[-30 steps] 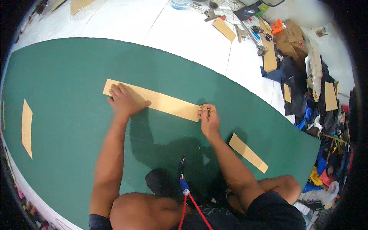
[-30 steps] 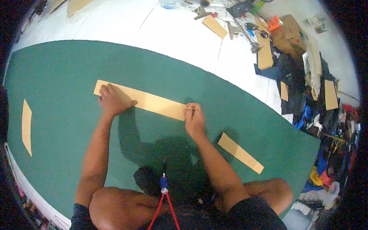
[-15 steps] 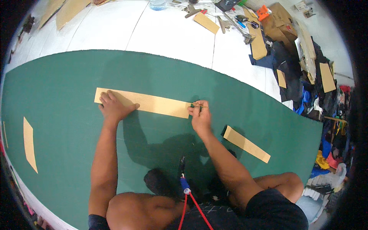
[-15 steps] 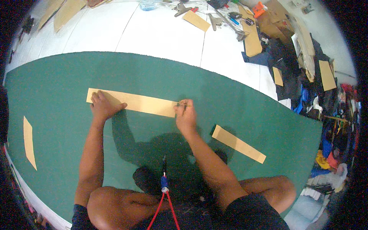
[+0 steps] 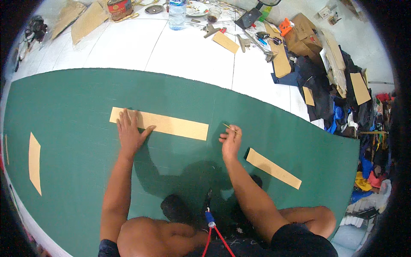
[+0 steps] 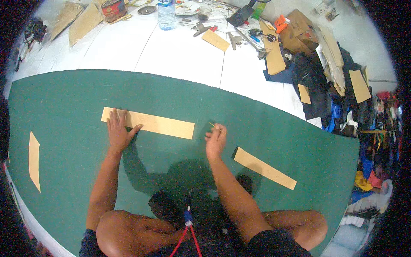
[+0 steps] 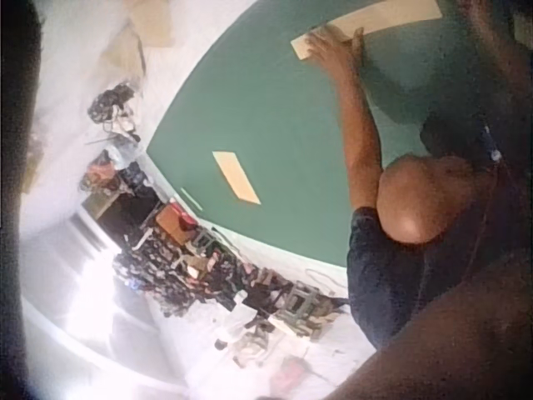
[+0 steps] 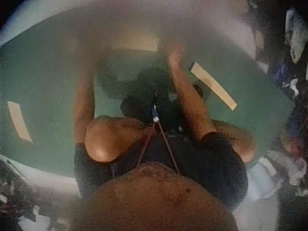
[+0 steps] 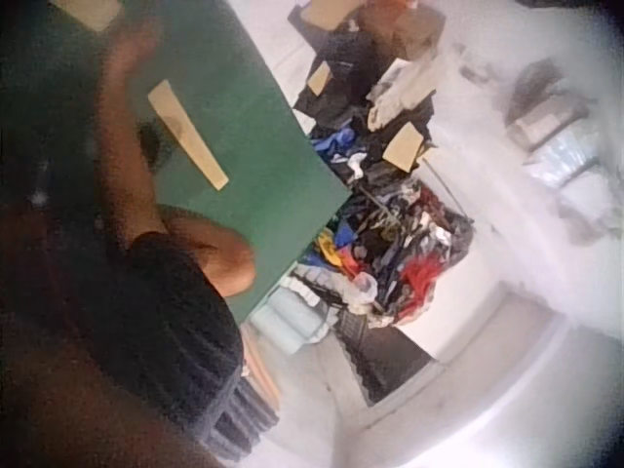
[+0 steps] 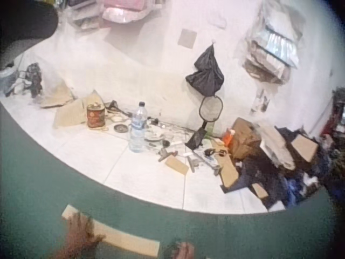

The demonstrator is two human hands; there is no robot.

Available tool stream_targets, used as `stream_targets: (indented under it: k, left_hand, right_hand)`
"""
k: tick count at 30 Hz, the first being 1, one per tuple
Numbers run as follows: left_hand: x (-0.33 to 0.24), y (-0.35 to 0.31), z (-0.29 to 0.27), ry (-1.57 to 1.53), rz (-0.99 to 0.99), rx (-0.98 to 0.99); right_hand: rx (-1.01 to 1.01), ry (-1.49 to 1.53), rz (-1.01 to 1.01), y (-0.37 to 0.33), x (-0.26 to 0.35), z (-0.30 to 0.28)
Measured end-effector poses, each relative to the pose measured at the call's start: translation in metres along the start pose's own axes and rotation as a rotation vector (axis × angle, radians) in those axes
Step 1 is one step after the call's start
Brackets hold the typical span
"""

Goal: The person sits on a green floor and repeatedly rubs a rectangular wooden plank with a small stick-like tool. The person moves the plank and continues the rubbing action along its length and edges.

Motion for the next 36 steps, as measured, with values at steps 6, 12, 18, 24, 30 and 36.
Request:
stream_targets:
  k: [6,12,18,24,30,36]
  left_hand:
    - [0.006,-0.015,0.011,0.138,-0.107,-0.125]
    - [-0.05,-0.015,-0.009,-0.064,0.013,0.112]
    - [-0.083,-0.005,0.007,-0.421,0.322,0.108]
    - [-0.054,0.044,0.015,-0.29,0.484,-0.112]
    - [-0.075,0.026,0.02,-0.159,0.256,-0.039]
    - [-0.023,0.041,0.016,-0.237,-0.006,-0.239]
  right_hand:
    - [0.183,-0.247,-0.213,-0.044,-0.023,-0.019]
    - [0.438,-0.585,-0.615,-0.074,-0.023,0.021]
    - [0.598,-0.857,-0.898,-0.069,-0.011,0.042]
    - [0.63,-1.043,-0.926,-0.047,-0.012,0.023]
    - [0.486,-1.111,-0.887,-0.001,-0.012,0.009]
    - [0.427,-1.094,-0.82,0.028,-0.007,0.03]
Point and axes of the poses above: each hand's wrist, its own y-axis towards the middle knuckle, its own z-axis out of the palm, x = y × z, the point moved 1 cm from there along y, towards the middle knuckle, and after that the axes turned 2 degrees about -z, right-handed, at the moved point
